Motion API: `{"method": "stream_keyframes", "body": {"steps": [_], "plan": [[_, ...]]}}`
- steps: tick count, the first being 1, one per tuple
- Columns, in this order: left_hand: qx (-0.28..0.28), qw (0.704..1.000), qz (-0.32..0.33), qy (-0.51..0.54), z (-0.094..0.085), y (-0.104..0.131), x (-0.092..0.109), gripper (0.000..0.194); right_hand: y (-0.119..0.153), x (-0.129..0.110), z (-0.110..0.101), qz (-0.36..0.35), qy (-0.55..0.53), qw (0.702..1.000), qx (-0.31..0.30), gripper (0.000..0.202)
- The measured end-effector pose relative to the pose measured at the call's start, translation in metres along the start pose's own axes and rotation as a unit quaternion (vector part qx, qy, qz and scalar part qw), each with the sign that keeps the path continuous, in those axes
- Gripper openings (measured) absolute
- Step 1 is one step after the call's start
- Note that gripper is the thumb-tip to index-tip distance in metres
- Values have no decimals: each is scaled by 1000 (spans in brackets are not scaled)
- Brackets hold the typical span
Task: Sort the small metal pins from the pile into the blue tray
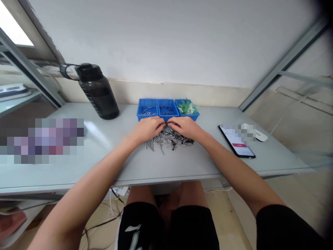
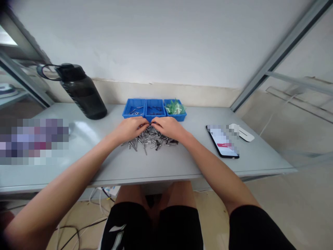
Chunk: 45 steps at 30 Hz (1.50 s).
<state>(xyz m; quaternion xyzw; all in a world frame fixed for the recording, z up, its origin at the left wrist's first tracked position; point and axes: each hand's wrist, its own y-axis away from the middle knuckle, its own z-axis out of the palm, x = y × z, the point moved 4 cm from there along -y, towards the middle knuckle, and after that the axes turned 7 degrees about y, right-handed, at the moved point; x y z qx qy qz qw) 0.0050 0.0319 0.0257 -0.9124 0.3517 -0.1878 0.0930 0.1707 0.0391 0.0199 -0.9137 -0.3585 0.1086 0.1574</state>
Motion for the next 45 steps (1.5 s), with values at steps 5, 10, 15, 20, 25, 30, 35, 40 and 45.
{"method": "stream_keyframes", "body": {"steps": [5, 10, 15, 20, 25, 30, 35, 40, 45], "plan": [[3, 1000, -2, -1, 1, 0, 0, 26, 0, 0, -1, 4, -1, 1000, 0, 25], [9, 1000, 2, 7, 1, 0, -3, 27, 1, 1, -2, 11, -12, 1000, 4, 25], [15, 1000, 0, 12, 1, -1, -4, 26, 2, 2, -3, 16, -6, 1000, 17, 26], [41, 997, -10, 70, 1, -2, -7, 23, 2, 3, -4, 17, 5, 1000, 21, 26], [61, 977, -25, 202, 2, -4, -8, 20, 1, 4, -1, 22, 6, 1000, -6, 23], [70, 967, -23, 243, 2, -5, -6, 22, 0, 0, -1, -5, -5, 1000, -7, 25], [59, 940, -43, 334, 3, -6, -7, 20, 1, -5, 0, -11, -12, 1000, -20, 26], [28, 902, -69, 426, 8, -8, -9, 19, 2, -5, -2, -8, -33, 999, -2, 23], [44, 876, -92, 471, 8, -9, -12, 16, 3, -3, -8, 17, -56, 998, 33, 27]]}}
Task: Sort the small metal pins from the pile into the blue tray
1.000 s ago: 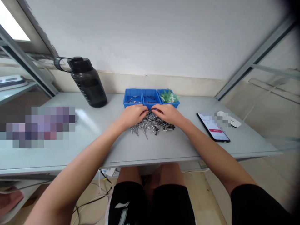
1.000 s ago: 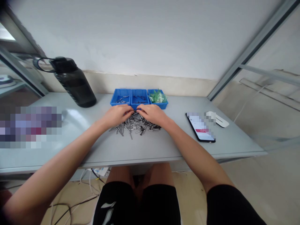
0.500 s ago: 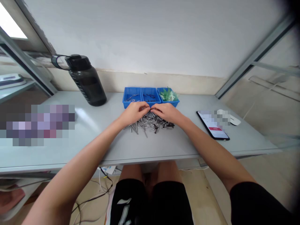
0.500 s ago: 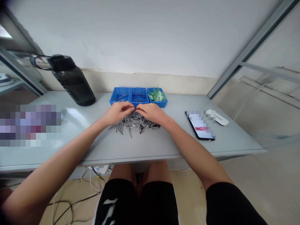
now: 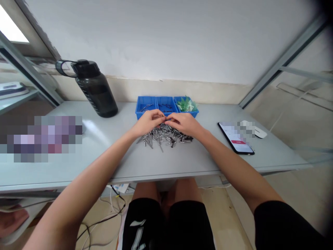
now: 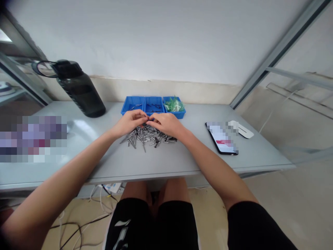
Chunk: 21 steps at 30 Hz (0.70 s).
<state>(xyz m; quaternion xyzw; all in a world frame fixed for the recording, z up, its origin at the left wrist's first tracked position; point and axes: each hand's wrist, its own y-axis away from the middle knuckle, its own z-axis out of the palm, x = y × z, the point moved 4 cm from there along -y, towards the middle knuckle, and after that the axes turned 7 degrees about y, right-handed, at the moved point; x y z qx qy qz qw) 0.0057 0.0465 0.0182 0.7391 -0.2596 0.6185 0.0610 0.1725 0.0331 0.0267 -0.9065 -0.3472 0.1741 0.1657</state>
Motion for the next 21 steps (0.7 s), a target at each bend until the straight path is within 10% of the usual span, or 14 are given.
{"method": "stream_keyframes", "body": {"steps": [21], "plan": [[-20, 988, 37, -148, 2, 2, 3, 21, 1, 4, 2, -15, 52, 999, -2, 24]]}}
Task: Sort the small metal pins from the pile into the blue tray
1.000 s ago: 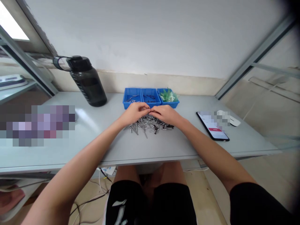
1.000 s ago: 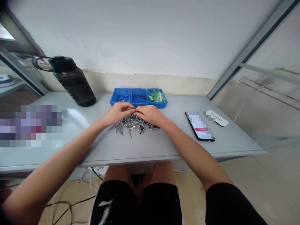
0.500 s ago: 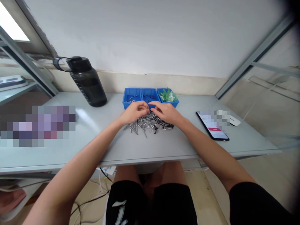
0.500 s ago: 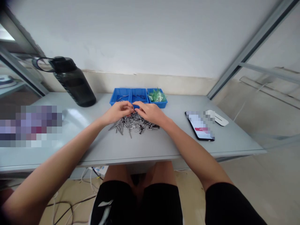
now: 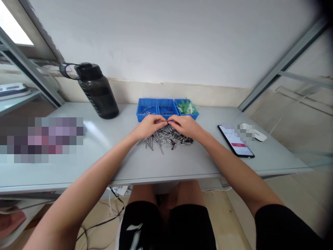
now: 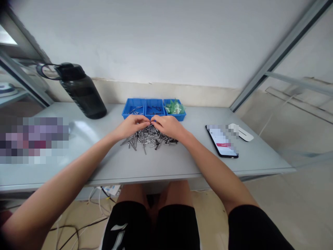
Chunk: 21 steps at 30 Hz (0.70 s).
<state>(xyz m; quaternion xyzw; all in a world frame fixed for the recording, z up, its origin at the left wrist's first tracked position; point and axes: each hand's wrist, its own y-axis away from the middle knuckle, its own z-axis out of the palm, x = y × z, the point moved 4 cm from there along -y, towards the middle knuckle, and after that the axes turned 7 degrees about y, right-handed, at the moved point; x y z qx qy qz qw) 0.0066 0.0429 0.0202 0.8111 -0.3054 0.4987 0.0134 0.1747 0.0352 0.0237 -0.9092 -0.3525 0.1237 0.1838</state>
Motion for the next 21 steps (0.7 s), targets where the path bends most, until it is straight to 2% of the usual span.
{"method": "stream_keyframes", "body": {"steps": [6, 13, 21], "plan": [[26, 998, 2, -55, -3, -1, -7, 19, -1, 3, -2, 17, 10, 1000, -2, 24], [33, 996, 15, -84, -3, 0, -5, 20, -1, 6, 1, 19, 18, 1000, -10, 25], [36, 985, 49, -164, -4, 2, 2, 21, -3, 3, -3, 38, 11, 999, -6, 25]]}}
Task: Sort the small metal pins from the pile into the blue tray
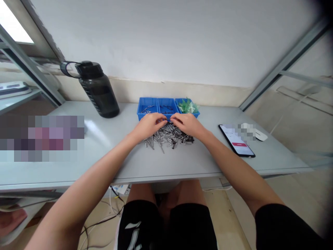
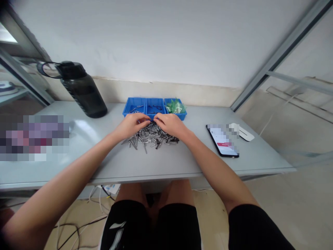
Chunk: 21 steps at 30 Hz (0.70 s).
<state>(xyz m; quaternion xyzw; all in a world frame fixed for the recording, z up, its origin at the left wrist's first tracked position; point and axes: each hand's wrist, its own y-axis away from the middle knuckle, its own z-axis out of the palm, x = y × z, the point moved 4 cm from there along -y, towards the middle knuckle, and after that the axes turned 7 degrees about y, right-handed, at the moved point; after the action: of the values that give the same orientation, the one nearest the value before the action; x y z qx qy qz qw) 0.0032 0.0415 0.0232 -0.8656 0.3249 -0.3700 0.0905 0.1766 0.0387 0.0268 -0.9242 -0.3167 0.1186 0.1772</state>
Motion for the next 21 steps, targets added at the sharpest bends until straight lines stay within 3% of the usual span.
{"method": "stream_keyframes", "body": {"steps": [8, 16, 21], "plan": [[26, 1000, 4, -6, -1, 0, 2, 20, 0, 2, 3, -11, -3, 1000, -4, 27], [12, 997, 73, 16, 0, 4, 15, 17, 0, -6, 7, -50, -4, 998, -40, 29], [20, 998, 42, 41, -1, 3, 11, 15, 2, -4, 0, -36, -45, 998, 1, 23]]}}
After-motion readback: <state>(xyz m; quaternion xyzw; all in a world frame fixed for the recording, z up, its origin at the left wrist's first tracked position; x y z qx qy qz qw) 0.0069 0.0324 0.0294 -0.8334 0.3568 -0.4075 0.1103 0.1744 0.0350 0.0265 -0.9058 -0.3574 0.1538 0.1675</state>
